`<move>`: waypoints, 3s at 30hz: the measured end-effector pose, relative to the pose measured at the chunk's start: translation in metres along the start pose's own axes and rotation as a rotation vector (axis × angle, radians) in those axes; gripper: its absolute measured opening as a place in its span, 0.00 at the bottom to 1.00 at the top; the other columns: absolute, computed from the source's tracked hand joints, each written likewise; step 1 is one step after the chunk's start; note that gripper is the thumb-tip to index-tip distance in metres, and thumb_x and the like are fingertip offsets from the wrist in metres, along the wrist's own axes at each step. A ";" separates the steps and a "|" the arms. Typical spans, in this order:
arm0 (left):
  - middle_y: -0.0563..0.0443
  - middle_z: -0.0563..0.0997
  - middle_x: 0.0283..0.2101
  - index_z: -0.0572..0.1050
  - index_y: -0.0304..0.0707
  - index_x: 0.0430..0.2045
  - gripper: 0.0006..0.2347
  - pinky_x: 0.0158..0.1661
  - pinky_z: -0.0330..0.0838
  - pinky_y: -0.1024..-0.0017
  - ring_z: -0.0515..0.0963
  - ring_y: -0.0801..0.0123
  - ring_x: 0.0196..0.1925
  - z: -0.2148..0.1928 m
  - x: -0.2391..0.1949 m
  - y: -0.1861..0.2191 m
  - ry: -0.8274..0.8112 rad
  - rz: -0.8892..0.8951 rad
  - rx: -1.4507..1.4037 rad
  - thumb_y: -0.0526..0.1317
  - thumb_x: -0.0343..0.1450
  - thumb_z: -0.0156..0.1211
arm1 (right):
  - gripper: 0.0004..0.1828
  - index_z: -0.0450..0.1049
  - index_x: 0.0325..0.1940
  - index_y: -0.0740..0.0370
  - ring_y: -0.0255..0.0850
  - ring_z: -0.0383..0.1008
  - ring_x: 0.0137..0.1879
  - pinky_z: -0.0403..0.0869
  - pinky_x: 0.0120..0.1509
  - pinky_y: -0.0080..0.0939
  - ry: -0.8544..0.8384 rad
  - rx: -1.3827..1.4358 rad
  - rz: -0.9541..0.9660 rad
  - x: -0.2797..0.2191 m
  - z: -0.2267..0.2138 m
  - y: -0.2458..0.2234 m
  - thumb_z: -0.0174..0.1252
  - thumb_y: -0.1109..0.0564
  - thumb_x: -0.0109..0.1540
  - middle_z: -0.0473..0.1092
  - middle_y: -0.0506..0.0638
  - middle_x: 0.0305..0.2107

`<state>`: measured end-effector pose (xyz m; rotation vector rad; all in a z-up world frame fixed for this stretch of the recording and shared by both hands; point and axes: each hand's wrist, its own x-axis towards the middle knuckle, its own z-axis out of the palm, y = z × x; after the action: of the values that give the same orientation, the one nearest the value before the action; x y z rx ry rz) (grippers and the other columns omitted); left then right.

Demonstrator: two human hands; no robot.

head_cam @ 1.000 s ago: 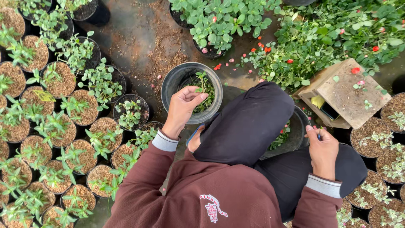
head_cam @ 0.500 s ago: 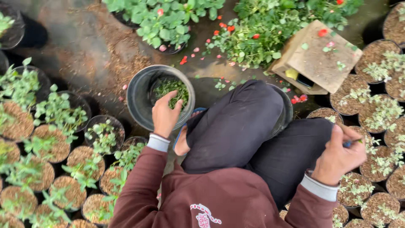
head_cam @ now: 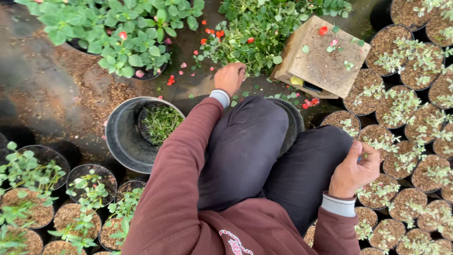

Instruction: The person sits on the ground in a nursery and uses a small knife to trim leaves and small flowers from plant stems. They hold each stem with one hand and carefully remove foliage with the other, placing the trimmed pieces into a bucket.

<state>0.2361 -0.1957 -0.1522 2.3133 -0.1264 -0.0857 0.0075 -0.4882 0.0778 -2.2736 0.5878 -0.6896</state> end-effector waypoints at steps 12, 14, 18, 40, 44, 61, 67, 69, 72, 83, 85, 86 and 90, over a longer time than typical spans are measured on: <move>0.51 0.80 0.35 0.82 0.46 0.29 0.07 0.41 0.70 0.57 0.79 0.58 0.44 0.045 0.043 -0.026 -0.078 0.180 0.472 0.43 0.61 0.65 | 0.05 0.76 0.46 0.68 0.28 0.66 0.38 0.65 0.43 0.29 -0.032 -0.016 0.058 0.004 0.006 -0.004 0.59 0.63 0.75 0.75 0.48 0.37; 0.51 0.80 0.36 0.82 0.46 0.28 0.07 0.41 0.70 0.57 0.78 0.58 0.44 0.046 0.047 -0.025 -0.088 0.208 0.519 0.43 0.61 0.66 | 0.05 0.76 0.46 0.68 0.29 0.68 0.39 0.67 0.44 0.29 -0.038 -0.010 0.048 0.005 0.009 -0.002 0.59 0.63 0.75 0.75 0.49 0.38; 0.53 0.79 0.37 0.82 0.47 0.30 0.03 0.42 0.69 0.58 0.78 0.60 0.46 0.046 0.045 -0.028 -0.030 0.203 0.532 0.40 0.66 0.67 | 0.05 0.76 0.45 0.68 0.29 0.67 0.36 0.66 0.41 0.30 -0.031 -0.021 0.075 0.009 0.011 -0.002 0.59 0.63 0.73 0.76 0.48 0.37; 0.49 0.76 0.40 0.84 0.48 0.32 0.10 0.44 0.65 0.57 0.74 0.55 0.48 0.075 0.044 -0.032 -0.009 0.041 0.345 0.36 0.59 0.66 | 0.05 0.79 0.42 0.69 0.33 0.66 0.28 0.65 0.35 0.34 -0.077 -0.248 0.078 0.005 0.017 -0.020 0.63 0.62 0.69 0.75 0.52 0.26; 0.48 0.75 0.42 0.83 0.43 0.35 0.12 0.43 0.64 0.57 0.73 0.54 0.48 0.079 0.035 -0.030 0.060 0.048 0.345 0.34 0.60 0.63 | 0.05 0.77 0.44 0.69 0.30 0.72 0.34 0.70 0.40 0.31 -0.070 -0.122 0.050 0.002 0.013 -0.017 0.60 0.62 0.70 0.77 0.51 0.33; 0.53 0.75 0.54 0.77 0.56 0.55 0.23 0.49 0.64 0.62 0.73 0.62 0.54 0.022 0.023 0.002 0.055 0.534 0.419 0.36 0.63 0.63 | 0.05 0.75 0.48 0.71 0.28 0.73 0.41 0.72 0.48 0.29 -0.027 0.043 0.052 -0.002 0.006 0.000 0.60 0.64 0.73 0.76 0.49 0.37; 0.56 0.78 0.51 0.83 0.52 0.32 0.07 0.53 0.65 0.61 0.73 0.62 0.58 0.035 0.032 -0.002 -0.054 0.569 0.419 0.38 0.67 0.58 | 0.05 0.76 0.47 0.69 0.31 0.74 0.41 0.72 0.47 0.32 0.025 -0.038 0.012 -0.007 -0.002 -0.004 0.61 0.62 0.71 0.76 0.51 0.37; 0.57 0.79 0.50 0.82 0.50 0.31 0.04 0.53 0.64 0.58 0.73 0.61 0.59 0.038 0.030 0.013 -0.036 0.423 0.299 0.40 0.67 0.61 | 0.06 0.77 0.45 0.67 0.31 0.71 0.35 0.71 0.42 0.33 0.061 -0.037 0.101 -0.006 -0.003 -0.011 0.63 0.61 0.68 0.75 0.50 0.31; 0.48 0.84 0.48 0.79 0.45 0.34 0.04 0.46 0.76 0.59 0.81 0.51 0.48 0.013 0.019 0.036 -0.040 0.281 -0.088 0.41 0.70 0.64 | 0.09 0.78 0.45 0.66 0.32 0.69 0.32 0.70 0.38 0.34 0.138 -0.032 0.117 0.000 -0.006 -0.025 0.65 0.60 0.63 0.73 0.50 0.29; 0.49 0.82 0.39 0.72 0.30 0.41 0.08 0.42 0.77 0.75 0.82 0.77 0.44 -0.215 0.000 0.255 -0.138 0.489 -0.511 0.36 0.74 0.62 | 0.22 0.74 0.58 0.61 0.34 0.66 0.30 0.70 0.37 0.36 -0.300 0.203 -0.039 0.083 -0.046 -0.139 0.65 0.54 0.61 0.78 0.49 0.35; 0.49 0.83 0.39 0.73 0.30 0.41 0.07 0.38 0.77 0.75 0.80 0.77 0.40 -0.248 -0.029 0.303 -0.182 0.453 -0.524 0.34 0.74 0.62 | 0.33 0.65 0.68 0.62 0.30 0.75 0.45 0.77 0.44 0.33 -0.437 0.409 -0.337 0.094 -0.059 -0.176 0.65 0.54 0.60 0.74 0.51 0.47; 0.50 0.83 0.40 0.73 0.30 0.41 0.06 0.40 0.78 0.76 0.81 0.78 0.41 -0.260 -0.042 0.324 -0.211 0.464 -0.548 0.34 0.75 0.61 | 0.36 0.63 0.68 0.61 0.33 0.72 0.35 0.73 0.39 0.35 -0.463 0.321 -0.342 0.095 -0.068 -0.192 0.67 0.54 0.58 0.75 0.50 0.48; 0.50 0.83 0.43 0.73 0.30 0.41 0.04 0.41 0.81 0.77 0.81 0.79 0.44 -0.280 -0.089 0.376 -0.251 0.490 -0.590 0.31 0.75 0.60 | 0.36 0.67 0.67 0.64 0.32 0.70 0.47 0.71 0.44 0.33 -0.359 0.252 -0.714 0.105 -0.094 -0.239 0.69 0.60 0.55 0.75 0.55 0.45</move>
<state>0.1520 -0.2347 0.3159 1.6242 -0.6937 -0.1417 0.0805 -0.4338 0.3397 -2.2650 -0.4836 -0.6056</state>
